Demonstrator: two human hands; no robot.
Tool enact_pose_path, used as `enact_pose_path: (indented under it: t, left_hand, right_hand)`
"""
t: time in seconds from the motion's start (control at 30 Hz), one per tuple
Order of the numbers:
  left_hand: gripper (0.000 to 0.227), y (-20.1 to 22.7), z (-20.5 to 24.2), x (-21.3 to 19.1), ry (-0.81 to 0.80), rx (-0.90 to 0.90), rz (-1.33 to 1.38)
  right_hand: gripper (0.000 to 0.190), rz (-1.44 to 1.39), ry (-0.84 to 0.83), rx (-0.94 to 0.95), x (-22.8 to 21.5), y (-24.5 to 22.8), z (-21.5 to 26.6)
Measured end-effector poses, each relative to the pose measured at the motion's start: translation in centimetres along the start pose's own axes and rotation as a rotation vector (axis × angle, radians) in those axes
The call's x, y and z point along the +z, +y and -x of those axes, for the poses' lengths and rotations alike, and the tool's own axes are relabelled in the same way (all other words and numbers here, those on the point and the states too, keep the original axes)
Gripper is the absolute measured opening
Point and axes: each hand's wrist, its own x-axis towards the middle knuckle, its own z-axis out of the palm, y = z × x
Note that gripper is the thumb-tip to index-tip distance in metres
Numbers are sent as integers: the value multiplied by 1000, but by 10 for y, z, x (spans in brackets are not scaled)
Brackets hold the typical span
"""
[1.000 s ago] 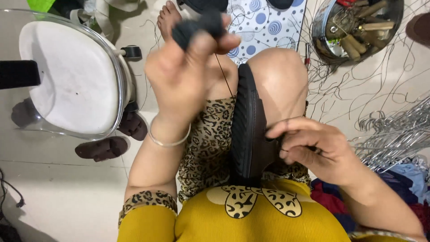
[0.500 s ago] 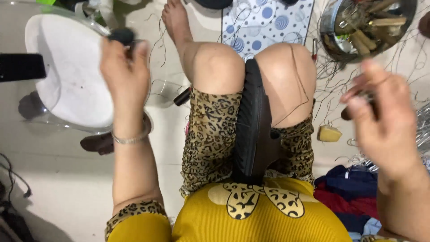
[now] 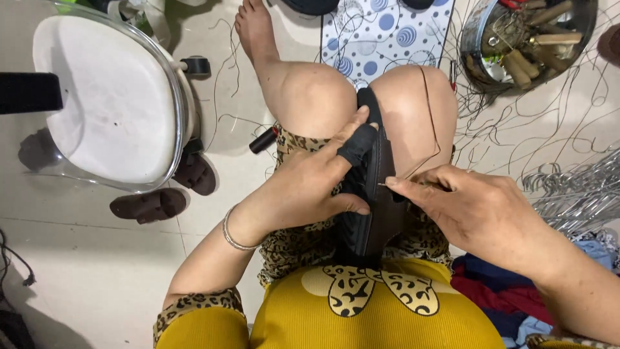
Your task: Hand-stitching the sole of a sandal to repair it using a needle and thread.
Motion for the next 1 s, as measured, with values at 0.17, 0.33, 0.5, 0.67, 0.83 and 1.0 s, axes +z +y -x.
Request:
enact_pose_path:
  t: [0.17, 0.33, 0.5, 0.67, 0.83, 1.0]
  left_hand:
    - [95, -3, -2, 7, 113, 41, -58]
    - [92, -8, 2, 16, 216, 93, -129]
    - [17, -9, 22, 27, 565, 66, -272]
    - [12, -5, 32, 5, 193, 333, 1172]
    - [31, 8, 15, 26, 247, 38, 410]
    - [27, -1, 16, 21, 342, -66, 400]
  right_hand:
    - [54, 188, -111, 159, -11, -24, -7]
    - [17, 256, -150, 170, 14, -25, -36]
    - [43, -94, -98, 313, 28, 1, -20]
    - [42, -70, 87, 151, 39, 6, -5]
    - [37, 22, 239, 60, 25, -8, -4]
    - [49, 116, -48, 424, -21, 38, 63]
